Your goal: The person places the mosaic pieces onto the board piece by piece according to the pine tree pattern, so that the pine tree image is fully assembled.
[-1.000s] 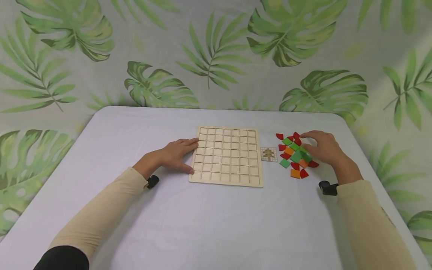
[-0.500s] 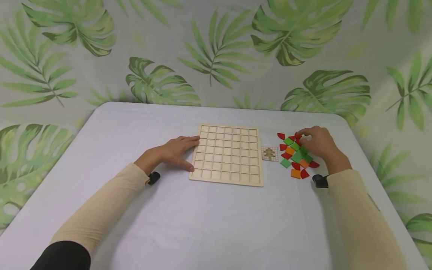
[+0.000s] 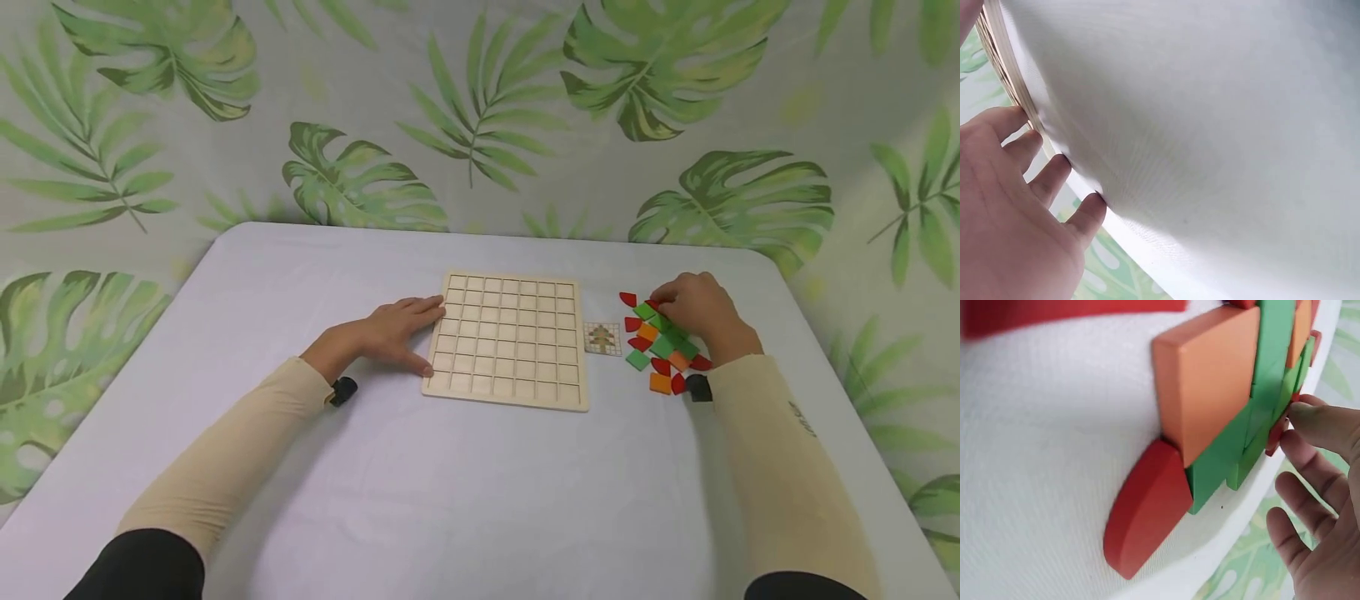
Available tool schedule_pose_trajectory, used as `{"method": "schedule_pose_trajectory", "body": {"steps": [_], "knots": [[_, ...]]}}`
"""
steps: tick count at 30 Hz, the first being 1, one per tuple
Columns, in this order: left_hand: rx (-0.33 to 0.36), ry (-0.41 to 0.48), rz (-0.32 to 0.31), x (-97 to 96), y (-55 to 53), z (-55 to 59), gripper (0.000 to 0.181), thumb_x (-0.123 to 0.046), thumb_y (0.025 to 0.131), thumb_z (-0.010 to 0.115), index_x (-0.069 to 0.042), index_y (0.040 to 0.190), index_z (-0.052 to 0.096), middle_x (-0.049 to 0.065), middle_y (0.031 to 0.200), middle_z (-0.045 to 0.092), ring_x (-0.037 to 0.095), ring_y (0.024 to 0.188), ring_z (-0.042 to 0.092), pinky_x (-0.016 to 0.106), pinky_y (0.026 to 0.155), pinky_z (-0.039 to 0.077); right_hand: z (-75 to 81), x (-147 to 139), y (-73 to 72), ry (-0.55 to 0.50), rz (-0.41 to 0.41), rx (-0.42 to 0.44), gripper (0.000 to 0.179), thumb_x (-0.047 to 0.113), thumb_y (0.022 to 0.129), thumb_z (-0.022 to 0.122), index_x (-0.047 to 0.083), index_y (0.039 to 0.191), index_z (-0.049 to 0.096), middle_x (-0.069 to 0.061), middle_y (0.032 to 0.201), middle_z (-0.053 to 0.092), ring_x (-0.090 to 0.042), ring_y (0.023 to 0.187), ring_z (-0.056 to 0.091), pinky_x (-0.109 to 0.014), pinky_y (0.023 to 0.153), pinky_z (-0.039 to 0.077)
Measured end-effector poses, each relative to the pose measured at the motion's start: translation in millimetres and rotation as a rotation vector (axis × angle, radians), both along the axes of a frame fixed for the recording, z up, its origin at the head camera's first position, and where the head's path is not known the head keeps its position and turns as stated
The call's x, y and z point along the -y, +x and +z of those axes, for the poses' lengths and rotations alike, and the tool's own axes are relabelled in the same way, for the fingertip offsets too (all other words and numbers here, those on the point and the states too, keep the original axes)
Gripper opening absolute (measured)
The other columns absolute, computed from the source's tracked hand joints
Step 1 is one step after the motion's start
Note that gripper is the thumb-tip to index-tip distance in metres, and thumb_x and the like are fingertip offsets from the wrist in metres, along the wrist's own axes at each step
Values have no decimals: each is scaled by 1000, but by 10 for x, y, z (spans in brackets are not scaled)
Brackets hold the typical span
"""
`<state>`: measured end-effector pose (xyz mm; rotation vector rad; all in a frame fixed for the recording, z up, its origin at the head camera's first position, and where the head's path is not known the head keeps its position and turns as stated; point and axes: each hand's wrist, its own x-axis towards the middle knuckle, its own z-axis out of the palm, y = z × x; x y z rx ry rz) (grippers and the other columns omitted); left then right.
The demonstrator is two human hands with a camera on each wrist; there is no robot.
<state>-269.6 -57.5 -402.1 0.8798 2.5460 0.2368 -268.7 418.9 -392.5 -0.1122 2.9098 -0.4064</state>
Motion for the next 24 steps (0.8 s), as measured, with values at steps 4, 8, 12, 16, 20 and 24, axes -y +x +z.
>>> {"method": "schedule_pose_trajectory", "body": {"steps": [4, 8, 12, 16, 20, 24], "knots": [[0, -26, 1, -15, -5, 12, 107, -59, 81, 73, -19, 161, 15, 0, 170, 3, 28, 157, 9, 59, 122, 20, -11, 12, -1, 28, 18, -34, 29, 9, 96, 55, -2, 119, 69, -32, 124, 56, -50, 116, 38, -66, 101, 37], [5, -32, 1, -13, -11, 2, 107, -60, 81, 73, -19, 161, 14, -1, 170, 2, 28, 157, 9, 58, 122, 19, -35, 13, -21, 52, 44, -59, 28, 11, 94, 58, -2, 116, 70, -31, 124, 58, -48, 114, 40, -65, 99, 39], [10, -22, 0, 2, 0, -9, 107, -60, 81, 73, -20, 161, 14, -2, 170, 2, 27, 157, 9, 59, 122, 19, -75, 16, -38, 71, 70, -74, 29, 12, 93, 59, -2, 116, 70, -31, 122, 58, -48, 113, 41, -65, 100, 39], [6, -13, -8, 15, 7, -28, 107, -61, 81, 72, -20, 161, 14, -2, 170, 1, 28, 157, 9, 59, 121, 20, -90, 43, -31, 114, 91, -96, 29, 11, 93, 58, -2, 116, 70, -31, 119, 59, -48, 110, 45, -64, 97, 41], [5, -18, -12, 16, 1, -36, 108, -61, 82, 71, -20, 161, 12, -2, 170, 0, 28, 157, 8, 58, 122, 18, -78, 65, -17, 140, 96, -120, 26, 10, 92, 59, -1, 113, 71, -29, 115, 60, -46, 105, 46, -60, 91, 44], [33, -20, -9, 8, -3, -20, 108, -61, 83, 70, -19, 161, 8, -1, 170, -3, 29, 158, 4, 58, 124, 14, -59, 69, -12, 167, 80, -137, 27, 12, 92, 63, -2, 113, 70, -29, 112, 60, -45, 102, 47, -58, 87, 46]]}}
